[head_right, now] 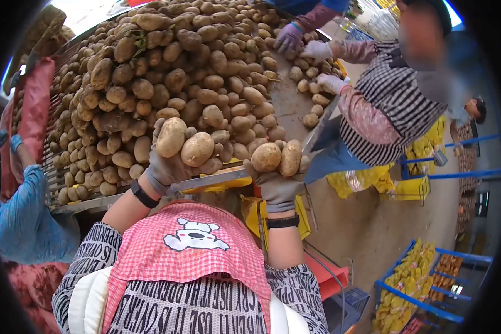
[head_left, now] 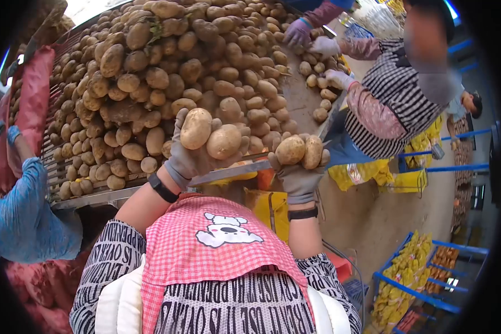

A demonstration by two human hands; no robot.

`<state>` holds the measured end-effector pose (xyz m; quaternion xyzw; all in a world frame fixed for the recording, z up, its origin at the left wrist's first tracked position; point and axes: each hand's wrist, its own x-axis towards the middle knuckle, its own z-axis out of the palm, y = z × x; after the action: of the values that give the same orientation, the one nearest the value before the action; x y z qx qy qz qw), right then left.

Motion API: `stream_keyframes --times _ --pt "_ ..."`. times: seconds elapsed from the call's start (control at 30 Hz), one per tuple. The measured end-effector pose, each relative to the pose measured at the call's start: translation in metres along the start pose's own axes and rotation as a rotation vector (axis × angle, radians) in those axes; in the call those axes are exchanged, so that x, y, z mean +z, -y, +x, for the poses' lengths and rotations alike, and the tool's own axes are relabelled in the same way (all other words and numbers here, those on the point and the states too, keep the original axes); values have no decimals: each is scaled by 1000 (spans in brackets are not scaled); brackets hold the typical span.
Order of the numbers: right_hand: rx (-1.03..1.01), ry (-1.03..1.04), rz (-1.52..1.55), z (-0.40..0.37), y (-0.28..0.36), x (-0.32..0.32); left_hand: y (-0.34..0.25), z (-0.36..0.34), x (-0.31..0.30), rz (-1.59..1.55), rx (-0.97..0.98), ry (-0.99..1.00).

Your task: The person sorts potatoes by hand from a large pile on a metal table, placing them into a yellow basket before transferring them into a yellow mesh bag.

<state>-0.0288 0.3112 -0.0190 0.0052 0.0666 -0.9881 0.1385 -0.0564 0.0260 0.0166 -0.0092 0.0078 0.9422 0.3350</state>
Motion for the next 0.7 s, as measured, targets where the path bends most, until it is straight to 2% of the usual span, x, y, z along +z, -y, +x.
stream_keyframes --times 0.07,0.1,0.13,0.2,0.23,0.27,0.3,0.33,0.37,0.4,0.43,0.47,0.53,0.67,0.7 --pt "-141 -33 110 -61 -2 2 34 29 17 -25 -169 -205" --pt "-226 -344 -20 -95 5 -16 49 40 0 9 -269 -134" --pt "-310 -512 44 -123 6 -23 64 50 1 6 -325 -139" --pt "-364 -752 -26 -181 11 -41 106 70 10 -163 -519 -42" --pt "-403 -767 -13 -200 11 -45 125 78 -3 14 -588 -204" --pt "-434 -931 -4 -214 11 -48 142 87 -16 -38 -679 -77" --pt "-453 -1091 7 -225 11 -52 165 94 -27 -16 -691 -143" --pt "-465 -1096 18 -240 10 -68 190 99 -38 6 -695 -212" --pt "-468 -1196 -28 -253 8 -92 213 104 -55 7 -706 -215" --pt "-465 -1292 -79 -263 7 -116 234 109 -72 363 -792 -238" --pt "-463 -1290 -81 -274 4 -135 244 112 -80 720 -854 -255" --pt "-449 -1278 -170 -281 1 -156 239 112 -78 721 -842 -258" --pt "-418 -1266 -266 -273 2 -149 223 104 -75 1622 -746 -210" --pt "-392 -1288 -544 -228 3 -103 174 86 -105 1379 -617 -317" --pt "-382 -1261 -717 -211 8 -100 157 81 -106 1311 -567 -350"
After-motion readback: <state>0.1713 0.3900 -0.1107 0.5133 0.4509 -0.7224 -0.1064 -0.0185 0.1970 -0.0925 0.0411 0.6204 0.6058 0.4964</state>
